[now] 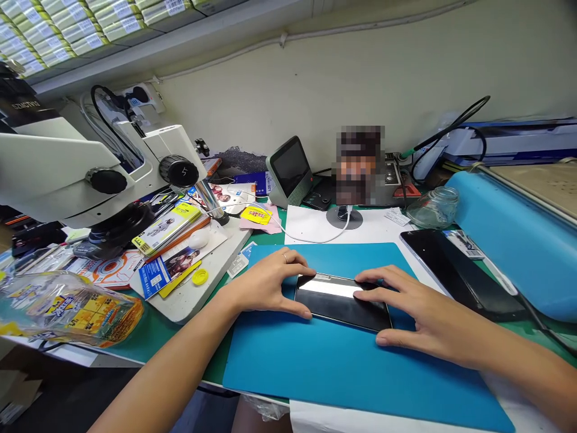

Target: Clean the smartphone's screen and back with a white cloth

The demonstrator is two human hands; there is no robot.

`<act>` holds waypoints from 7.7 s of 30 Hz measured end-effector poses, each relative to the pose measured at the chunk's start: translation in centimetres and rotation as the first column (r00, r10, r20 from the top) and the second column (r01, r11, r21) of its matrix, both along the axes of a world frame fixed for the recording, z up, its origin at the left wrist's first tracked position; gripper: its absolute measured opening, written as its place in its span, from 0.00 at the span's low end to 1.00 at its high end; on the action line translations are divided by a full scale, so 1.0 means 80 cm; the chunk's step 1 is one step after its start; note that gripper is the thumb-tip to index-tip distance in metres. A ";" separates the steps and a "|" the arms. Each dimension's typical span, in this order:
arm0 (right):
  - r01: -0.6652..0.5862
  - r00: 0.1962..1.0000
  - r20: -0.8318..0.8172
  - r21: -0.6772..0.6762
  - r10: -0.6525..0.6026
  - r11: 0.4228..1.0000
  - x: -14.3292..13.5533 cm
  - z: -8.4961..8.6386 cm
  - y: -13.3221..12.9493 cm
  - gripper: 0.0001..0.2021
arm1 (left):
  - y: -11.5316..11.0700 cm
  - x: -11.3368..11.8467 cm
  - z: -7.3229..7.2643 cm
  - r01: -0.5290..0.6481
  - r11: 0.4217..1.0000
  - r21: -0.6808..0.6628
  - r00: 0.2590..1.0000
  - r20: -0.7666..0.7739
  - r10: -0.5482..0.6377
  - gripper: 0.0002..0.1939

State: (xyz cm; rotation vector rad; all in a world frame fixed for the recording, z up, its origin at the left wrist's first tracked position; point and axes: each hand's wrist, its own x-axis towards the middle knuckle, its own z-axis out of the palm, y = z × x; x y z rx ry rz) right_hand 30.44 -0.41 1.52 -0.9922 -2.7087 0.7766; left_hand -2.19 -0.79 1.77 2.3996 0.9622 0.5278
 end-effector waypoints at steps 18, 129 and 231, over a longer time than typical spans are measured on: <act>0.077 0.997 0.009 -0.004 -0.077 0.997 0.000 0.010 -0.003 0.30 | -0.008 0.006 0.007 -0.006 1.000 0.022 0.996 -0.092 0.009 0.37; 0.036 0.994 -0.104 0.035 -0.032 0.999 0.001 0.005 0.011 0.31 | -0.136 0.094 -0.022 -0.435 0.844 0.314 0.793 -0.311 0.524 0.31; 0.069 0.966 -0.248 -0.029 -0.074 0.997 0.013 -0.012 0.019 0.34 | -0.101 0.178 -0.011 -0.276 0.957 0.092 0.921 -0.258 0.291 0.44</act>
